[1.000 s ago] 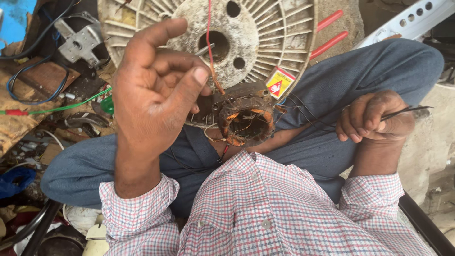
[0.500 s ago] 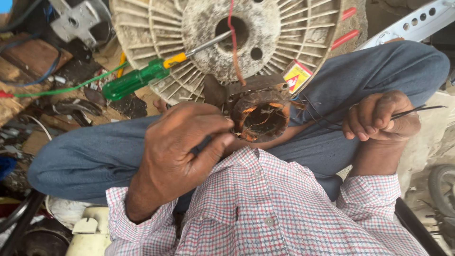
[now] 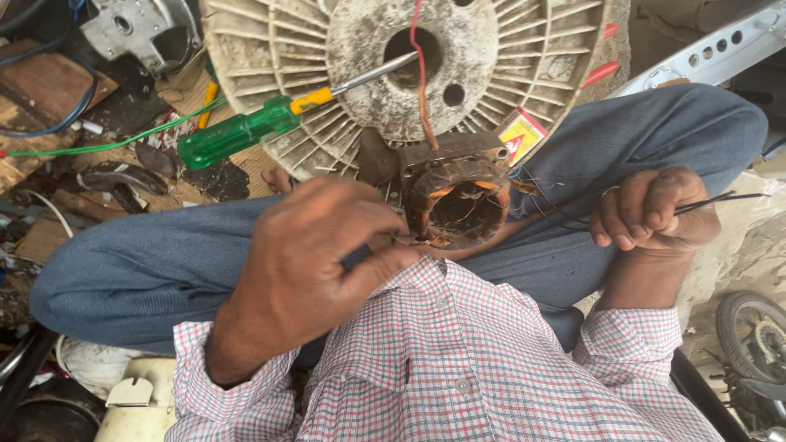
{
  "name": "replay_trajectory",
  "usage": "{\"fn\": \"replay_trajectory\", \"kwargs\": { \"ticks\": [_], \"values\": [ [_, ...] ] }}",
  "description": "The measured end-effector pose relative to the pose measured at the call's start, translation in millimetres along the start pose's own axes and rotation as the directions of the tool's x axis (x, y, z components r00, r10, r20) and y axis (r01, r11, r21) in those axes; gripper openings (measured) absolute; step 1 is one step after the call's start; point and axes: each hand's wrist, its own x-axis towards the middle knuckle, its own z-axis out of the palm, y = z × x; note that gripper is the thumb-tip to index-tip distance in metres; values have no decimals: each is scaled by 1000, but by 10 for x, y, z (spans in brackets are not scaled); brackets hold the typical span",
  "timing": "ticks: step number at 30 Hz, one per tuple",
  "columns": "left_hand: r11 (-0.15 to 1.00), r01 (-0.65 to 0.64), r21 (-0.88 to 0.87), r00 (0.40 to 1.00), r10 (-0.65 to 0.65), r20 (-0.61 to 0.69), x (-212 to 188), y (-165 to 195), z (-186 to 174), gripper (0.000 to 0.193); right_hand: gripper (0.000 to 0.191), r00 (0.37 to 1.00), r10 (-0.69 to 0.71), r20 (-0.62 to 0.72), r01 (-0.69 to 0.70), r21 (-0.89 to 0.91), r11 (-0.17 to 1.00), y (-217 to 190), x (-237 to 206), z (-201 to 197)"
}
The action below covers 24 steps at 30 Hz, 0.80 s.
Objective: The person sits on the ground repairing a fan motor, working on the copper windings of the motor stator. They pull and position wires, twist wire ends by hand, and hold the motor while manipulating its components, with a screwdriver resting in the fan hub and pliers lying nearby.
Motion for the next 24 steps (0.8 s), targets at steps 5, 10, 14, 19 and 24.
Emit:
{"fn": "replay_trajectory", "kwargs": {
  "ticks": [5, 10, 14, 19, 24],
  "values": [
    [993, -61, -97, 981, 42, -191, 7, 28, 47, 49, 16, 1000, -14, -5, 14, -10, 1000, -5, -33, -18],
    [993, -103, -64, 969, 86, -233, 16, 57, 144, 52, 17, 1000, 9, 21, -8, -11, 1000, -25, -40, -43],
    [992, -128, 12, 956, 126, -264, 39, 37, 176, 51, 18, 999, 15, 49, -14, -14, 1000, -37, -39, -64],
    [977, -186, 109, 935, 210, -285, 54, -15, 254, 50, 22, 998, 15, 58, -15, -3, 1000, -38, -55, -80],
    [978, -169, 118, 939, 197, -283, 41, -29, 287, 49, 23, 998, 11, 65, -11, -1, 1000, -39, -58, -85]
  ]
}}
